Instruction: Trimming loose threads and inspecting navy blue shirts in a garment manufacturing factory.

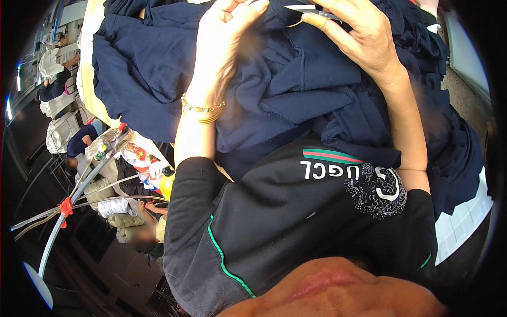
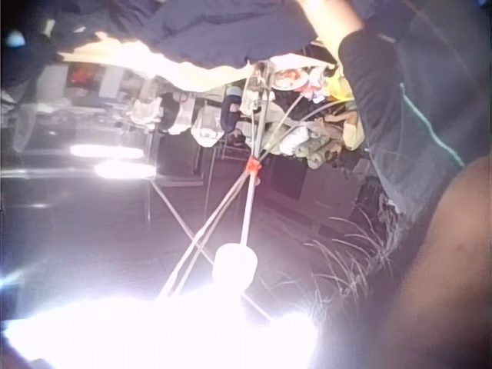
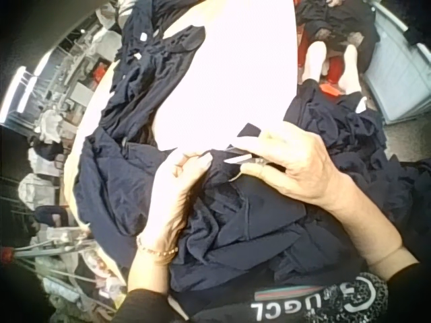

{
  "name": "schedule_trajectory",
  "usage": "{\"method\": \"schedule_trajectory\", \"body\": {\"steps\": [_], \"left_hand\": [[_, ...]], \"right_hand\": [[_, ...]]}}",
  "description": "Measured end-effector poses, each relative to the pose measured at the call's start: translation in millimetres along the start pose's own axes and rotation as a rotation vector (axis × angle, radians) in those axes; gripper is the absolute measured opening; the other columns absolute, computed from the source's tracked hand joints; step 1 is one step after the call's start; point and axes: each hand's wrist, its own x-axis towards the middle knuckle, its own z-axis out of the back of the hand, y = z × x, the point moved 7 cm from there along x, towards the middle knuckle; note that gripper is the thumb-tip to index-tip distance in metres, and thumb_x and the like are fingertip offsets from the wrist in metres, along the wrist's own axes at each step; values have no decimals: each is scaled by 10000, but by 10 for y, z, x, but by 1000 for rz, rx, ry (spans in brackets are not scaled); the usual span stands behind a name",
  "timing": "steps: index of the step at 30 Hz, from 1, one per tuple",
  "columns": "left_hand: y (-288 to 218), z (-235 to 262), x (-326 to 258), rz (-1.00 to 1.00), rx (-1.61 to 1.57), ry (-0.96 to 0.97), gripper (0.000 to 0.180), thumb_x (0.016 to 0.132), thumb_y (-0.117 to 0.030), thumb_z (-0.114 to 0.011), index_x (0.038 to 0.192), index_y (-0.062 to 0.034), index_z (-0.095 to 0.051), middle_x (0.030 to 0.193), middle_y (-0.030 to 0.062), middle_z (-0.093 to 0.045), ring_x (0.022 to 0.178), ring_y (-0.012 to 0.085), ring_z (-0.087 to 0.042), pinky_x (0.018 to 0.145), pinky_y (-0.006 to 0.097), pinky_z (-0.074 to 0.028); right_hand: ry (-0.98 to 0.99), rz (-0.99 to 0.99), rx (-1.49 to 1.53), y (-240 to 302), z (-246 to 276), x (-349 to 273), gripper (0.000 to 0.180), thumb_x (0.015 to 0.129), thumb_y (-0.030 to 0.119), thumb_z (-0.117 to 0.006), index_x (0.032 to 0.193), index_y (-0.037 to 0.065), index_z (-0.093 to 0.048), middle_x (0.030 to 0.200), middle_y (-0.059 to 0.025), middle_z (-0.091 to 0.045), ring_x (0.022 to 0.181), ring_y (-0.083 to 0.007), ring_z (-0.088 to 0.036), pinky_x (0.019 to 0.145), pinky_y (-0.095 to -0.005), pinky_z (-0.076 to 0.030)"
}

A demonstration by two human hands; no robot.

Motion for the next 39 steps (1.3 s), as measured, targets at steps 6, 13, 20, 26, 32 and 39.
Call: {"method": "schedule_trajectory", "body": {"steps": [6,13,20,26,32,39], "left_hand": [[-33,-79,-35,-21,37,78,182,963,-26,-695,1142,6,-685,1073,34,-718,945,91,-652,886,225,-507],[-49,-96,-33,-14,52,109,180,965,-15,-688,1144,8,-683,1086,37,-720,956,93,-654,898,227,-507],[-43,-73,-66,-45,77,99,187,967,-18,-690,1152,4,-679,1043,34,-726,931,91,-662,866,223,-511],[-302,95,-141,-144,342,145,274,928,45,-699,1201,59,-677,1134,103,-740,1015,135,-701,932,226,-530],[-297,264,-296,-42,242,140,229,955,-26,-688,1178,23,-705,1093,43,-739,998,108,-672,915,240,-519],[-377,-50,-286,-482,-316,597,99,983,-44,-665,1019,38,-706,915,-42,-686,800,27,-569,717,175,-453]], "right_hand": [[26,23,16,0,-67,6,335,860,178,-798,1158,33,-744,849,-98,-642,701,-232,-614,639,-329,-501],[46,22,62,-56,-66,-20,295,863,136,-795,1132,24,-750,866,-99,-656,679,-212,-610,616,-320,-491],[278,-336,365,-301,-312,3,511,881,128,-813,1328,-19,-614,1105,-79,-725,965,-120,-655,888,-273,-535],[196,-569,728,-602,-44,34,173,905,110,-782,1003,-22,-729,881,2,-672,759,-68,-570,684,-220,-472],[94,-644,577,-701,165,77,144,935,155,-730,875,55,-647,745,77,-518,666,-44,-443,623,-210,-343],[-11,-528,516,-672,-99,-38,267,902,43,-776,1144,-16,-679,1016,-10,-690,906,-88,-643,851,-223,-504]]}}
